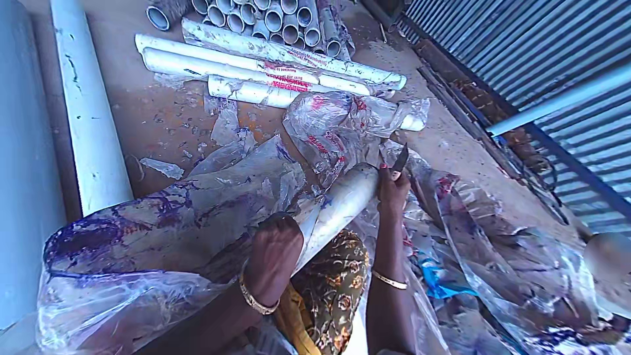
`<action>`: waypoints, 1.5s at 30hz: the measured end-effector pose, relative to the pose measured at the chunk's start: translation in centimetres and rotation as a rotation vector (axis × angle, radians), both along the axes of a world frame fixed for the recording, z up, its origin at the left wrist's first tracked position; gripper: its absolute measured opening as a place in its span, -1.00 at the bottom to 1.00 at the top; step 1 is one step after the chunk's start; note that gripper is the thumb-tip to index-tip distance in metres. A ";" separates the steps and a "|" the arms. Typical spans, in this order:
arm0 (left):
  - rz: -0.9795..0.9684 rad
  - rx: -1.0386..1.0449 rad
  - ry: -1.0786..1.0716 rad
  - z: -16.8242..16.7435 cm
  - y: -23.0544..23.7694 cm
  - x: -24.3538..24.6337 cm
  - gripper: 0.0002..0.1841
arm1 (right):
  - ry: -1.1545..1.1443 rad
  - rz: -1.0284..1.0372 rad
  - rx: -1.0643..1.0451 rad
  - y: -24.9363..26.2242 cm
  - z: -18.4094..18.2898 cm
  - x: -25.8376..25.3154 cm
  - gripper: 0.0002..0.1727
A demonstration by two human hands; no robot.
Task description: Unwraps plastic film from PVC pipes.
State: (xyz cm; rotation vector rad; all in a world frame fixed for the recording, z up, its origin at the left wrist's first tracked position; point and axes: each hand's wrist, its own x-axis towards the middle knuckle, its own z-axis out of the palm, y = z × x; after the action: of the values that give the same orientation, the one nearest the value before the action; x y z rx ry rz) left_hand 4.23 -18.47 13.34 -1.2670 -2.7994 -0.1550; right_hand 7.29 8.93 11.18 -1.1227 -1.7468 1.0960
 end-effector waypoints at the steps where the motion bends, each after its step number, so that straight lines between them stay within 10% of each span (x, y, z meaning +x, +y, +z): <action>1: -0.030 -0.109 -0.218 2.3 -0.5 -2.1 -0.81 | -0.016 -0.014 0.002 0.1 0.1 0.0 -0.68; 3: -0.116 -0.282 -0.500 4.8 -0.8 -6.8 -0.73 | 0.010 -0.046 -0.006 -0.1 0.6 0.1 -0.62; 9: -0.146 -0.364 -0.419 7.8 -2.6 -6.0 -0.78 | 0.337 -0.099 0.020 -3.3 0.7 0.9 -0.71; 15: 0.073 0.090 0.138 -3.8 -3.5 -0.5 -0.82 | 0.374 0.010 -0.082 -7.5 -4.3 2.3 -0.74; 19: -0.041 0.251 -0.066 -4.8 -5.8 -3.0 -0.54 | -0.001 0.205 0.448 -4.2 -4.1 5.8 -0.80; 24: -0.077 0.324 -0.358 -4.9 -6.3 -5.3 -0.61 | -0.615 0.792 0.985 -0.7 2.0 8.6 -0.24; 28: -0.048 0.414 -0.646 -5.4 -6.5 -7.1 -0.58 | -0.657 1.207 1.179 -3.8 4.8 5.0 -0.43; 37: -0.032 0.566 -0.409 -7.7 -6.1 -5.7 -0.69 | -0.779 1.694 1.317 -7.9 3.2 -5.1 -0.42; 45: 0.008 0.615 -0.347 -8.5 -5.8 -5.5 -0.69 | -0.739 1.721 1.303 -5.8 1.8 -7.2 -0.40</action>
State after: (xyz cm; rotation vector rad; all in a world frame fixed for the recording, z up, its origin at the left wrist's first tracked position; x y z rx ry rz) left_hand -1.25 -24.26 4.88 -1.1438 -2.6558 -1.2284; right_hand 0.04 3.14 12.94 1.2166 -3.1245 -0.1403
